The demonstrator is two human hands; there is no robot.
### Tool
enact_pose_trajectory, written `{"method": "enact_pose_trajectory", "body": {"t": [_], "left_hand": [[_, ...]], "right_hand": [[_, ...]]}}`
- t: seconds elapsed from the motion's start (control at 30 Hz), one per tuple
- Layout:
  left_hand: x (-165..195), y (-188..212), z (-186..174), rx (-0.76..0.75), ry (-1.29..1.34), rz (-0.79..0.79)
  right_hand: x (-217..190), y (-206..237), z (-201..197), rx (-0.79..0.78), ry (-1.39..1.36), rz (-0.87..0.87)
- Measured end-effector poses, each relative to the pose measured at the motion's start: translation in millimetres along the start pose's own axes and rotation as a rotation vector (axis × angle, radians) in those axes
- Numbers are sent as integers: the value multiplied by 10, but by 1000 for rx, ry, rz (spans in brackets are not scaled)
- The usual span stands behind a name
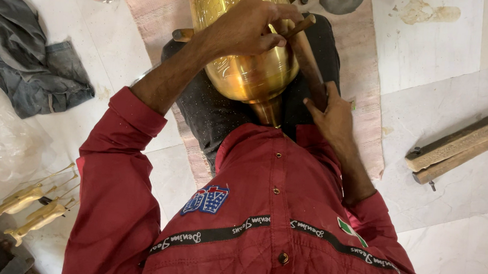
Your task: The person sits on the floor with a brass vessel held between the legs and engraves decorative patterns on its surface, using a small punch held in one hand and striking it with a wooden mallet held in the other, repositioning the punch repeatedly to work different spots on the vessel.
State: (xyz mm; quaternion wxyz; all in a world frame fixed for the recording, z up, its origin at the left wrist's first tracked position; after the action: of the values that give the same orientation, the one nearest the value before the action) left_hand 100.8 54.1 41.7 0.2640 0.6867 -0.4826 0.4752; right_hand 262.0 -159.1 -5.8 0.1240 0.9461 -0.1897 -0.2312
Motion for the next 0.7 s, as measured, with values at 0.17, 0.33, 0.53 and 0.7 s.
{"method": "enact_pose_trajectory", "body": {"t": [0.17,0.33,0.53,0.7], "left_hand": [[82,-23,-43,34,27,74],[127,-69,-30,-2,47,33],[175,-98,-9,6,-7,32],[171,-176,19,-35,-2,28]], "right_hand": [[22,-90,-120,35,-31,40],[44,-200,-322,124,21,52],[7,-304,-472,212,-538,59],[-126,-287,-607,339,-379,-85]]}}
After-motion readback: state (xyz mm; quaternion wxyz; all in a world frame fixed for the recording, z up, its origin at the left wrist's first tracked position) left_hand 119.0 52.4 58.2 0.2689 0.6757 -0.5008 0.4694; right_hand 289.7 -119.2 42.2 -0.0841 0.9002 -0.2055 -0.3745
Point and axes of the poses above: each hand's wrist, its own y-axis away from the middle knuckle, its own z-axis out of the palm, x = y × z, the point moved 6 cm from there along -y, towards the middle knuckle, and after that the axes turned 15 degrees about y, right-handed, at the moved point
